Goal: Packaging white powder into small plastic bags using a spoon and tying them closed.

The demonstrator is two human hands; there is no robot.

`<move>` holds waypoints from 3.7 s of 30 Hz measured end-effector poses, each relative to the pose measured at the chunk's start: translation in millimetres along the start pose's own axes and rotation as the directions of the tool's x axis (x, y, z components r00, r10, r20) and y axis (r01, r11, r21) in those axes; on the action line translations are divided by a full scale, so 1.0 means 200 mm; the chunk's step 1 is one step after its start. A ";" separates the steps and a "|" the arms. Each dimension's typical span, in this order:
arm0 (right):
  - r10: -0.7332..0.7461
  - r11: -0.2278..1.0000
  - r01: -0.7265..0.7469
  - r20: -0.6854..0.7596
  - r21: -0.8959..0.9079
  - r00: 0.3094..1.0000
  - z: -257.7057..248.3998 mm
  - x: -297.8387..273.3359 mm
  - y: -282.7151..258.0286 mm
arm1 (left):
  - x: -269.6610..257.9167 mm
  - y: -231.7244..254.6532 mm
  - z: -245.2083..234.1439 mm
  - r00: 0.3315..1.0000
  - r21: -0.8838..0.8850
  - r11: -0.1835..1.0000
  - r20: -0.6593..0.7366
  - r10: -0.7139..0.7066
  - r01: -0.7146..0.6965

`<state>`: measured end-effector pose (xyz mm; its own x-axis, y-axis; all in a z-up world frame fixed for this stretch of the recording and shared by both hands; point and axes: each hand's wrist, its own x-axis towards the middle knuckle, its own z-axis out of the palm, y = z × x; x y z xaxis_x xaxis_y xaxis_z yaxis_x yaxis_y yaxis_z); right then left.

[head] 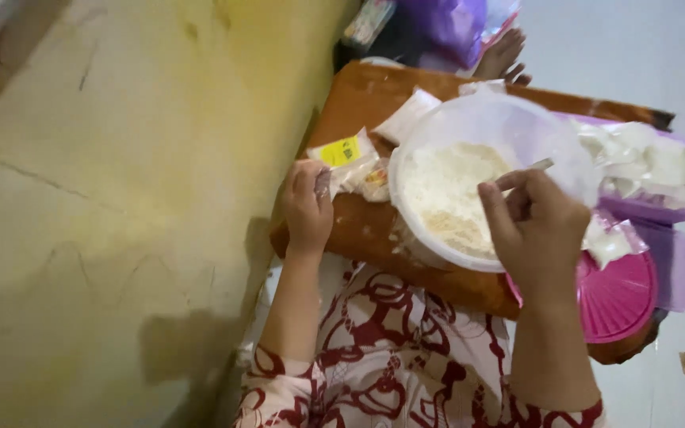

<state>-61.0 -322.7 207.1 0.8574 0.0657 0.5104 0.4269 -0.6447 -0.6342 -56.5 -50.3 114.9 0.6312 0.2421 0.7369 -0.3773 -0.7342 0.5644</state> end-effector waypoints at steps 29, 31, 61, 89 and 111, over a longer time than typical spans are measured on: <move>-0.009 0.998 0.013 -0.069 0.059 0.998 0.08 0.04 0.08 | 0.31 0.53 0.30 0.810 -0.364 0.886 0.586 -0.022 0.287; -0.012 0.998 0.015 -0.059 0.053 0.998 0.07 0.04 0.07 | 0.31 0.53 0.30 0.806 -0.346 0.897 0.591 -0.021 0.277; -0.027 0.978 0.079 -0.259 0.194 0.965 0.05 0.02 0.06 | 0.28 0.44 0.35 0.841 -0.539 0.766 0.541 -0.003 0.350; -0.137 0.987 0.133 0.032 0.093 0.990 0.04 -0.01 0.01 | 0.23 0.46 0.28 0.881 -0.656 0.676 0.473 0.022 0.335; -0.044 0.976 0.088 -0.217 0.198 0.975 0.04 -0.08 0.03 | 0.23 0.54 0.20 0.896 -0.499 0.863 0.415 0.157 0.080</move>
<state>-69.5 -321.4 189.0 0.7551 -0.0732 0.6515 0.5488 -0.4732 -0.6892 -41.3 -143.5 194.4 0.7876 -0.1615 0.5946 -0.6134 -0.2972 0.7317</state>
